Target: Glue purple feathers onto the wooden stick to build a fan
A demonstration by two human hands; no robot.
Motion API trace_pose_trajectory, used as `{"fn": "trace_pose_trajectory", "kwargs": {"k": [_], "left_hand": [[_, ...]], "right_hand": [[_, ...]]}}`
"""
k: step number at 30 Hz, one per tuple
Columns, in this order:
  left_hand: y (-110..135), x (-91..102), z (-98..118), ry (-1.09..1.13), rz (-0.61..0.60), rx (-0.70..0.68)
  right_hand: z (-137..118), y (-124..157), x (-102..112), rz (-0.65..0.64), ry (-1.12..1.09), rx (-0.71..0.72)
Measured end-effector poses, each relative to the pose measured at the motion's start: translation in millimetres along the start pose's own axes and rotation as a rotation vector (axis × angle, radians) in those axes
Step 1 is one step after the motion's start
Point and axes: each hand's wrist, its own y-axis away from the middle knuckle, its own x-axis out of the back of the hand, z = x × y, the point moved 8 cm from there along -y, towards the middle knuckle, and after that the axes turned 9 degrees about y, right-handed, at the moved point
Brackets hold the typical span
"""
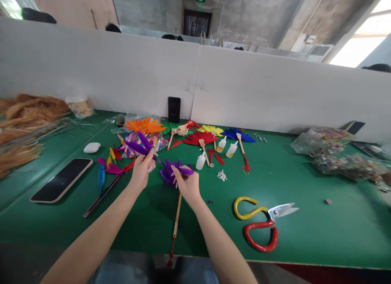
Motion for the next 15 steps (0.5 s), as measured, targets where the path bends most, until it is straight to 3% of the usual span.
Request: {"fn": "trace_pose_trajectory", "kwargs": {"k": [4, 6, 9, 12, 15], "left_hand": [[-11, 28.8, 15, 0.056, 0.207, -0.103], [-14, 32.6, 20, 0.051, 0.22, -0.118], [-14, 17.5, 13, -0.069, 0.052, -0.014], [-7, 0.2, -3, -0.268, -0.137, 0.152], [-1, -8.2, -10, -0.398, -0.23, 0.225]], "right_hand": [[0, -3, 8, 0.034, -0.088, -0.028], [1, -4, 5, -0.031, -0.104, -0.041], [3, -3, -3, -0.149, -0.082, -0.065], [2, -4, -4, -0.176, -0.1, -0.069], [-1, -5, -2, -0.208, -0.104, -0.061]]}}
